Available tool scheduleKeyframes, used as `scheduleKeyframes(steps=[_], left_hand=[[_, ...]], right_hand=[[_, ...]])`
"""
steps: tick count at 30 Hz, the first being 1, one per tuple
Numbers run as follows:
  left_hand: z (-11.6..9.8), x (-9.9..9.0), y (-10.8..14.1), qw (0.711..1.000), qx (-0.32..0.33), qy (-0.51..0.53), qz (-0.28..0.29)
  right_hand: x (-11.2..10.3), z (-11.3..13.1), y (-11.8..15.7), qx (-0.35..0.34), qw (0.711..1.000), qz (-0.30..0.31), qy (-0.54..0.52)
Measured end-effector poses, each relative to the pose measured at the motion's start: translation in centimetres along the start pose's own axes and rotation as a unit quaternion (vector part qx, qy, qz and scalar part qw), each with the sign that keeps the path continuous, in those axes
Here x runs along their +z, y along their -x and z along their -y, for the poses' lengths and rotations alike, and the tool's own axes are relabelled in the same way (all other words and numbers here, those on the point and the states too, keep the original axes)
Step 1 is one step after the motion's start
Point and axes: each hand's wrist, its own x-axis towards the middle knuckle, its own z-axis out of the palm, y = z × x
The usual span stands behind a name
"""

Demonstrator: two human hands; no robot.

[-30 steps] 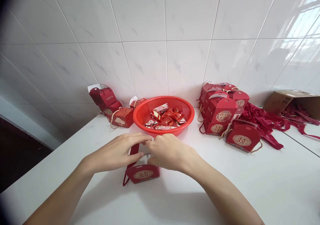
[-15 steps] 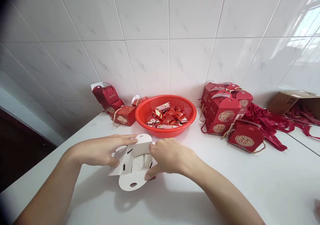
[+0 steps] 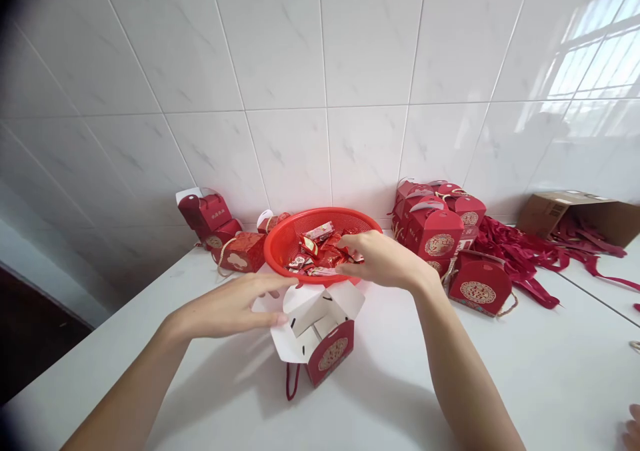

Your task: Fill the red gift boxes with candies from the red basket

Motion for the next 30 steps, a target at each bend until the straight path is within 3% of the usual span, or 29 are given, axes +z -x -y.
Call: scheduleKeyframes(steps=[3, 5, 8, 10, 12, 17, 22, 24, 26, 28, 30], left_hand=[[1.0, -1.1, -3.1, 0.997, 0.004, 0.007, -0.071], [1.7, -1.3, -6.3, 0.998, 0.014, 0.007, -0.056], [2.5, -0.6, -11.2, 0.995, -0.02, -0.041, 0.092], [2.6, 0.3, -13.5, 0.972, -0.1, -0.068, 0.201], [2.3, 1.3, -14.7, 0.957, -0.142, -0.084, 0.241], [1.8, 3.0, -15.5, 0.965, -0.121, -0.16, 0.17], [2.9, 3.0, -15.2, 0.97, -0.106, -0.141, 0.169], [3.3, 3.0, -14.8, 0.984, -0.097, -0.077, 0.129], [3.6, 3.1, -14.4, 0.995, -0.086, 0.028, 0.05], [3.6, 3.3, -14.0, 0.987, -0.07, 0.141, -0.019], [3.4, 3.4, -13.7, 0.968, -0.038, 0.241, -0.054]], right_hand=[[0.6, -1.9, -1.6, -0.01, 0.993, -0.088, -0.077], [2.0, -3.2, -3.5, -0.012, 0.981, -0.121, -0.151], [4.8, -5.4, -6.2, 0.016, 0.955, -0.13, -0.265], [6.3, -6.6, -7.4, 0.055, 0.944, -0.116, -0.305], [7.1, -7.5, -7.9, 0.074, 0.933, -0.095, -0.339], [7.2, -8.3, -7.7, 0.072, 0.921, -0.086, -0.374], [7.2, -8.2, -7.6, 0.074, 0.92, -0.097, -0.373], [7.4, -8.2, -7.6, 0.071, 0.913, -0.113, -0.385], [7.5, -8.3, -7.5, 0.066, 0.904, -0.138, -0.399], [7.5, -8.4, -7.5, 0.06, 0.889, -0.169, -0.422], [7.6, -8.5, -7.5, 0.053, 0.865, -0.19, -0.461]])
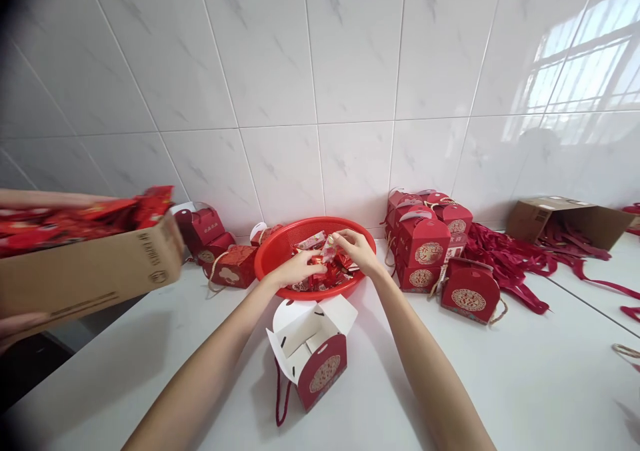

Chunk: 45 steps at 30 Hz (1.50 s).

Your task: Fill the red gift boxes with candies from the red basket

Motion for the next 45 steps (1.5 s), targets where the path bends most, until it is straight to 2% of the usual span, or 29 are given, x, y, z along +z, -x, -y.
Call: scheduleKeyframes(steps=[4, 9, 11, 14, 17, 20, 24, 31, 36, 40, 45], left_hand=[[-0.2, 0.1, 0.4, 0.986, 0.072, 0.151, 0.016], [0.3, 0.1, 0.2, 0.975, 0.105, 0.196, 0.009], [0.5, 0.0, 0.2, 0.975, 0.103, 0.197, 0.002], [0.6, -0.1, 0.4, 0.977, 0.095, 0.19, -0.019], [0.3, -0.2, 0.8, 0.978, 0.1, 0.18, -0.025], [-0.1, -0.1, 0.9, 0.981, 0.11, 0.157, 0.021], [-0.2, 0.2, 0.6, 0.98, 0.119, 0.145, 0.06], [0.2, 0.3, 0.5, 0.961, 0.144, 0.237, 0.011], [-0.3, 1.2, 0.5, 0.954, 0.154, 0.253, -0.049], [-0.9, 2.4, 0.5, 0.948, 0.177, 0.244, -0.1], [-1.7, 3.5, 1.0, 0.953, 0.158, 0.2, -0.165]], right_hand=[[-0.1, 0.1, 0.1, 0.016, 0.995, 0.025, -0.094], [-0.2, 0.2, 0.1, 0.021, 0.99, 0.1, -0.097], [-0.3, -0.1, -0.2, 0.021, 0.99, 0.075, -0.118], [-0.5, -0.3, -0.6, 0.027, 0.984, -0.013, -0.175], [-0.7, -0.1, -0.7, 0.042, 0.972, -0.069, -0.219], [-0.8, 0.4, -0.6, 0.059, 0.968, -0.082, -0.232], [-0.8, 1.1, -0.2, 0.076, 0.972, -0.044, -0.216], [-1.1, 2.5, 0.3, 0.113, 0.974, -0.007, -0.197], [-1.5, 3.9, 1.1, 0.146, 0.976, 0.086, -0.14], [-1.5, 4.5, 1.6, 0.12, 0.979, 0.133, -0.103], [-1.0, 4.4, 1.8, 0.088, 0.988, 0.128, -0.008]])
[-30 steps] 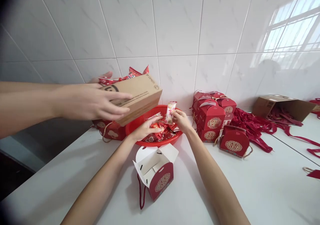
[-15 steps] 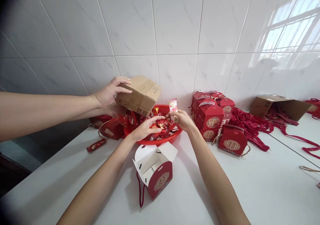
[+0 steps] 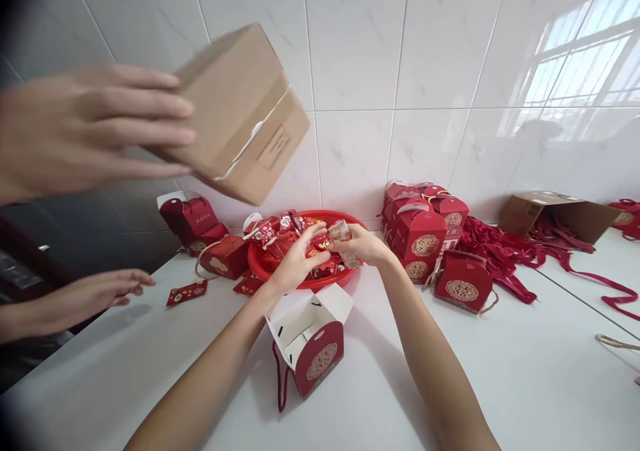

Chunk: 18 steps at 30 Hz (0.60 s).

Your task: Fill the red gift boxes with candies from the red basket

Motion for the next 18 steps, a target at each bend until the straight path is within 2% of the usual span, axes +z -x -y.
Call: scheduleKeyframes(steps=[7, 13, 18], left_hand=[[-0.7, 0.2, 1.1, 0.999, -0.043, -0.014, -0.01], [-1.8, -0.9, 1.9, 0.992, -0.105, 0.071, -0.027], [-4.6, -2.1, 3.7, 0.989, -0.123, 0.076, 0.031]], right_hand=[[1.0, 0.4, 0.3, -0.018, 0.999, -0.022, 0.044], [0.9, 1.7, 1.0, -0.034, 0.996, -0.053, 0.061], [1.5, 4.0, 2.7, -0.063, 0.994, -0.021, 0.088]])
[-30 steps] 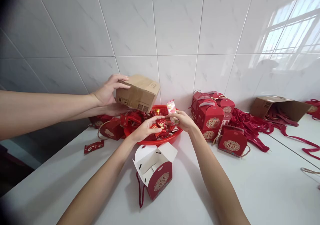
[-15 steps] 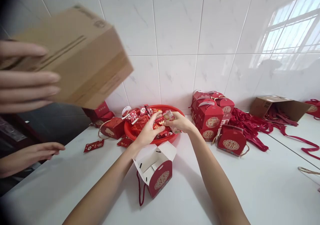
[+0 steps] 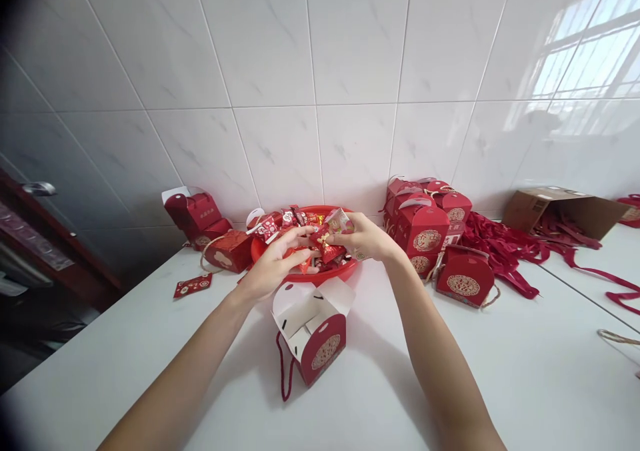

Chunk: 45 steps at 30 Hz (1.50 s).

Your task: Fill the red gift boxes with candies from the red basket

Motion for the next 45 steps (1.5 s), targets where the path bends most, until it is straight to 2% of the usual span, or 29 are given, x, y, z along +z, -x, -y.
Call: scheduleKeyframes(steps=[5, 8, 12, 14, 16, 26, 29, 35, 39, 42, 44, 45], left_hand=[[-1.2, -0.1, 3.2, 0.994, -0.027, -0.081, 0.066], [-1.7, -0.7, 4.9, 0.983, -0.023, -0.17, 0.07], [-3.0, -2.0, 6.5, 0.933, -0.019, -0.356, 0.055], [-3.5, -2.5, 6.9, 0.909, -0.023, -0.411, 0.064], [-3.9, -2.8, 7.2, 0.895, -0.033, -0.438, 0.074], [-4.8, -2.8, 7.7, 0.86, -0.092, -0.473, 0.166], [-5.1, -2.8, 7.9, 0.858, -0.1, -0.47, 0.184], [-4.5, -3.1, 7.6, 0.859, -0.095, -0.456, 0.213], [-4.0, -2.9, 7.6, 0.859, -0.088, -0.456, 0.215], [-4.3, -3.0, 7.4, 0.864, -0.082, -0.444, 0.221], [-4.7, -3.9, 7.0, 0.875, -0.082, -0.427, 0.212], [-4.8, -4.8, 6.7, 0.884, -0.084, -0.419, 0.19]], right_hand=[[0.4, 1.4, 1.1, -0.008, 0.995, 0.085, 0.058], [0.9, 1.7, 1.4, -0.054, 0.985, 0.122, 0.109], [2.0, 1.8, 1.4, -0.108, 0.959, 0.188, 0.184], [2.5, 1.8, 1.5, -0.123, 0.944, 0.221, 0.21], [2.9, 1.7, 1.6, -0.131, 0.937, 0.227, 0.229], [3.8, 1.6, 1.8, -0.128, 0.934, 0.202, 0.265], [4.2, 1.8, 1.9, -0.132, 0.935, 0.199, 0.262], [4.6, 2.0, 2.1, -0.11, 0.973, 0.137, 0.148], [4.9, 1.6, 2.0, -0.119, 0.979, 0.099, 0.134], [5.0, 1.1, 1.9, -0.095, 0.972, 0.14, 0.163], [5.0, 0.9, 1.7, -0.071, 0.964, 0.187, 0.177], [5.0, 0.9, 1.6, -0.06, 0.959, 0.2, 0.189]])
